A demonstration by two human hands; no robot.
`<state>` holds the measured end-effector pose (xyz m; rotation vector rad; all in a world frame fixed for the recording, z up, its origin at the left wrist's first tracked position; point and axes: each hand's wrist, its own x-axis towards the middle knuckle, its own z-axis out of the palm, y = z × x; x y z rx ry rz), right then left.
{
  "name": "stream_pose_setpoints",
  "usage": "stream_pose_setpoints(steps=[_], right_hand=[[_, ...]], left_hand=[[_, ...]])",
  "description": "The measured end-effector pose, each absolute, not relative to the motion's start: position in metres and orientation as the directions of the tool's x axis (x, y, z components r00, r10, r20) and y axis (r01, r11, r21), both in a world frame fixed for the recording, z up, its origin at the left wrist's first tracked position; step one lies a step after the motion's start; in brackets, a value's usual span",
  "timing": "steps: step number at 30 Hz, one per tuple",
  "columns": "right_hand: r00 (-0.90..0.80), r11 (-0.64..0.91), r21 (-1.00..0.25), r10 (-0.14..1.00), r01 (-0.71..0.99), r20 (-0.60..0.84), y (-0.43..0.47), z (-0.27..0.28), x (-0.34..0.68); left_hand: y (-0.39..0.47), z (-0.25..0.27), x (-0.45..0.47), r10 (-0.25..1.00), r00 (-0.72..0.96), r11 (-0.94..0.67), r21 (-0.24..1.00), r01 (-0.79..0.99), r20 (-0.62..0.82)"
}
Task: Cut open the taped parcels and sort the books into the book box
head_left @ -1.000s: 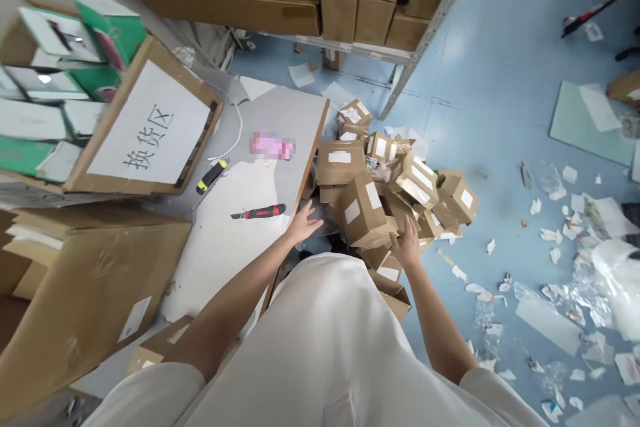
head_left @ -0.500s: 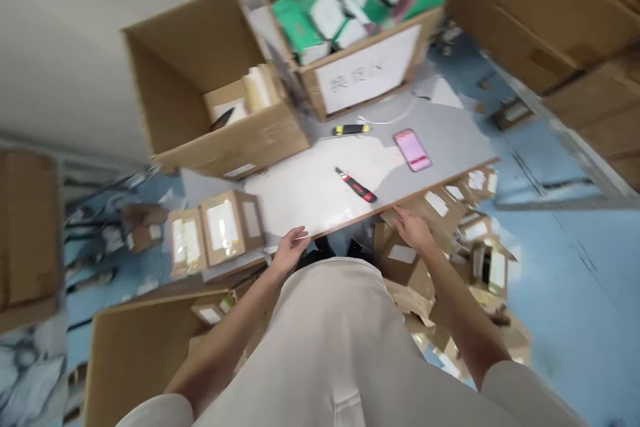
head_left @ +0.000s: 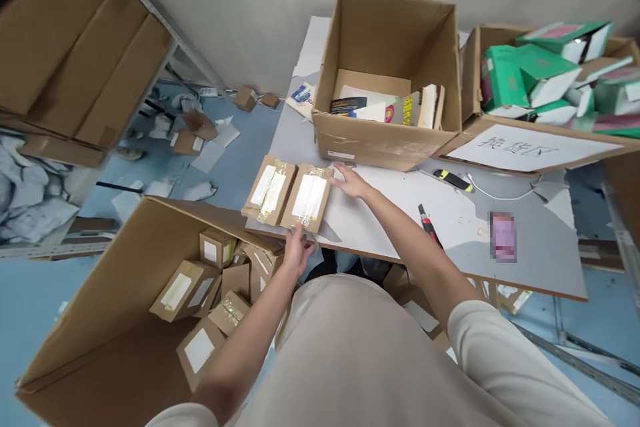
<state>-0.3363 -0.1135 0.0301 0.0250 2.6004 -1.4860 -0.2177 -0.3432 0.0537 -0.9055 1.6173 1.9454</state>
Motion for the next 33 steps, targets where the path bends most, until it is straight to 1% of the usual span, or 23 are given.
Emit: stream_pose_setpoints(steps=[2,5,9,11,14,16,19,23,25,29,31,33], right_hand=[[-0.980,0.455,-0.872,0.001,0.178,-0.200,-0.134,0.025,-0.352],[-0.961,0.356,-0.893,0.129,0.276,-0.246,-0.144,0.016,-0.341],[-0.928,0.257,-0.919,0.304,0.298,-0.215,-0.123,0.017,-0.282],[-0.888,0.238,-0.917,0.414,0.320,-0.202,-0.105,0.023,-0.242],[-0.776,0.208,-0.879,0.583,0.430,-0.242,-0.084,0.030,-0.183],[-0.707,0.175,-0.856,0.654,0.487,-0.268,-0.074,0.030,-0.149],[-0.639,0.122,-0.846,0.713,0.518,-0.288,-0.063,0.021,-0.112],[-0.604,0.092,-0.835,0.734,0.543,-0.312,-0.047,0.004,-0.089],[-0.624,0.082,-0.841,0.709,0.535,-0.328,-0.039,-0.002,-0.084],[-0.776,0.088,-0.897,0.543,0.432,-0.321,-0.018,-0.011,-0.074],[-0.823,0.148,-0.897,0.481,0.416,-0.302,-0.008,-0.018,-0.071],[-0.846,0.217,-0.877,0.437,0.429,-0.306,-0.002,-0.027,-0.072]], left_hand=[[-0.343,0.053,-0.222,0.001,-0.710,-0.243,0.688,-0.684,-0.705],[-0.347,0.053,-0.221,0.051,-0.729,-0.202,0.708,-0.677,-0.683],[-0.352,0.056,-0.216,0.112,-0.741,-0.119,0.732,-0.671,-0.662],[-0.349,0.057,-0.220,0.171,-0.773,-0.039,0.780,-0.624,-0.610],[-0.333,0.051,-0.236,0.303,-0.813,0.110,0.865,-0.490,-0.498],[-0.316,0.043,-0.248,0.371,-0.811,0.186,0.892,-0.412,-0.452],[-0.287,0.026,-0.259,0.432,-0.795,0.265,0.902,-0.340,-0.427],[-0.259,0.006,-0.257,0.452,-0.802,0.339,0.906,-0.252,-0.392],[-0.256,0.000,-0.252,0.445,-0.821,0.360,0.911,-0.203,-0.359],[-0.269,-0.004,-0.249,0.474,-0.820,0.407,0.906,-0.118,-0.320],[-0.278,-0.004,-0.250,0.503,-0.815,0.424,0.904,-0.057,-0.288],[-0.282,-0.005,-0.250,0.534,-0.802,0.405,0.913,-0.037,-0.269]])
